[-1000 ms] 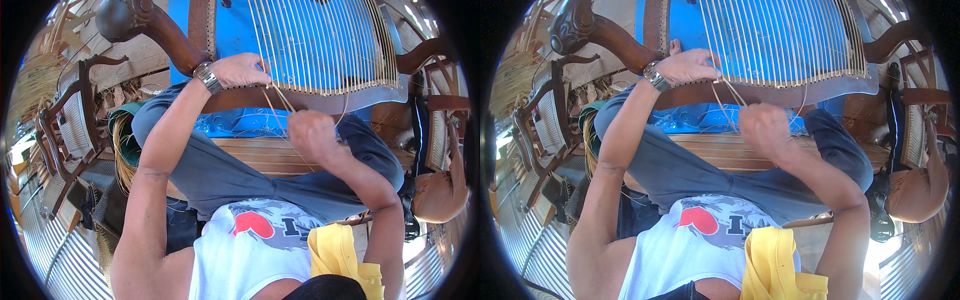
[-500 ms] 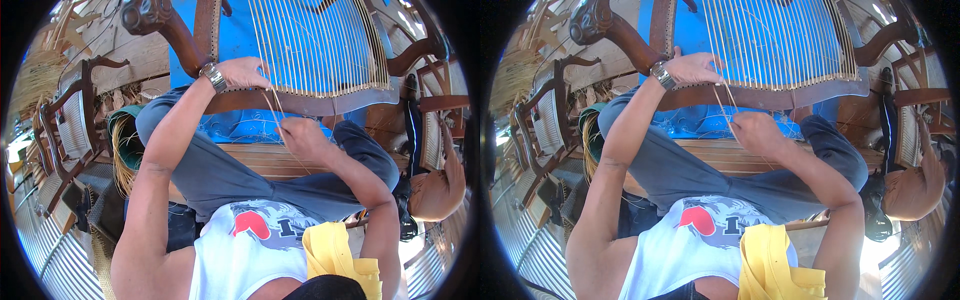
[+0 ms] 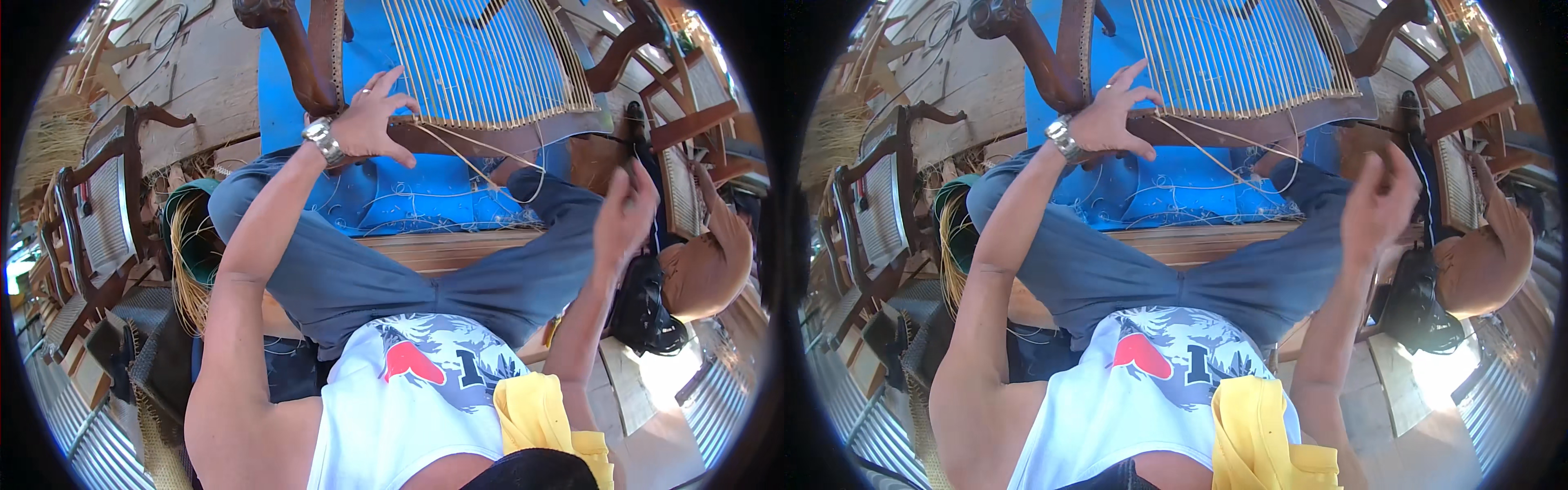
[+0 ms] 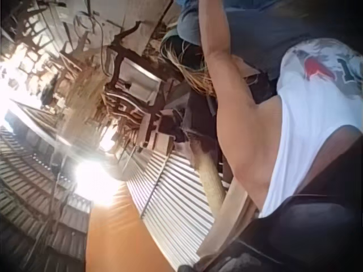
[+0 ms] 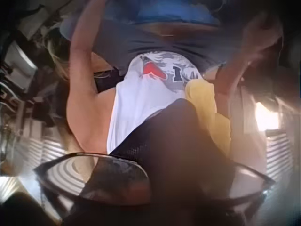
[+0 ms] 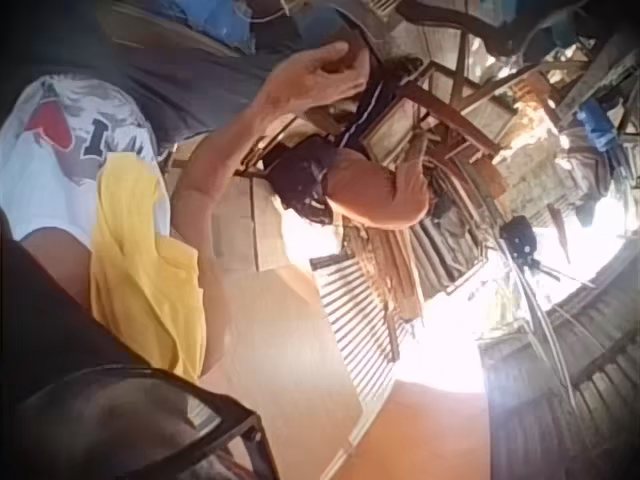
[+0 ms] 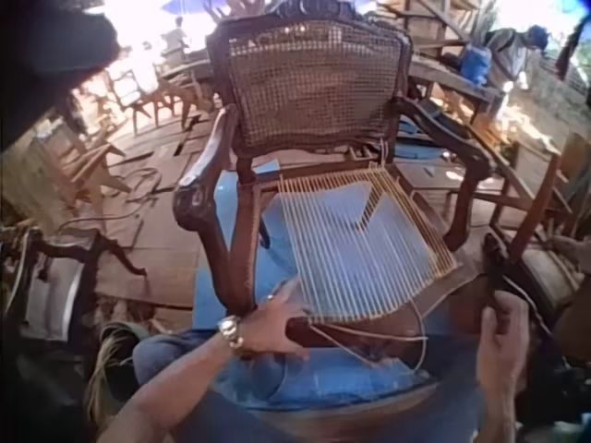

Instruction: Repairing a chair by weaving new straw material onto the seat frame.

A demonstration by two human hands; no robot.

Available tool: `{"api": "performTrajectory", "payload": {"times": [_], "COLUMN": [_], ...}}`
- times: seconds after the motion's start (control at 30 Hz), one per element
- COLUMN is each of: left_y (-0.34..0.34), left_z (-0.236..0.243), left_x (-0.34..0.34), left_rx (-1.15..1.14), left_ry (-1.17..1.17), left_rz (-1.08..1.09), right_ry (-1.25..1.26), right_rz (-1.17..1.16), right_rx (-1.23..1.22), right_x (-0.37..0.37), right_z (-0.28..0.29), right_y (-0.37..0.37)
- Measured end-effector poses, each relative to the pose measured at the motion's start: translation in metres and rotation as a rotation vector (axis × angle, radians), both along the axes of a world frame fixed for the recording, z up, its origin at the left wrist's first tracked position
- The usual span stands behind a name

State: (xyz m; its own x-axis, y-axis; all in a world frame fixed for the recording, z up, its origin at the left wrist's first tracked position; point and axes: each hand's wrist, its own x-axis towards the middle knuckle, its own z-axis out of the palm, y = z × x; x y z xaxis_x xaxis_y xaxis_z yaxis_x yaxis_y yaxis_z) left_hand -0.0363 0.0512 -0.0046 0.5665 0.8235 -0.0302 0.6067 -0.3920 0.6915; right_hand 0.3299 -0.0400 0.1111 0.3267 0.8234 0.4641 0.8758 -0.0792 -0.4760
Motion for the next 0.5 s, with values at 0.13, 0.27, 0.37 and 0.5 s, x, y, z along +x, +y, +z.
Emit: {"api": "performTrajectory", "payload": {"times": [0.13,0.27,0.37,0.5], "left_y": [-0.013,-0.018,-0.021,-0.026], "left_z": [-0.010,-0.013,-0.011,-0.015], "left_x": [0.016,0.018,0.017,0.019], "left_rx": [0.206,0.340,0.352,0.367], "left_ry": [0.084,0.020,0.036,0.013], "left_rz": [0.131,0.127,0.102,0.153], "right_ry": [0.095,-0.384,-0.452,-0.373], "right_rz": [0.514,0.657,0.659,0.627], "right_rx": [-0.159,-0.403,-0.380,-0.366], "right_x": [-0.087,-0.139,-0.148,-0.157], "right_z": [-0.018,-0.090,-0.099,-0.105], "right_y": [0.035,0.059,0.063,0.057]}}
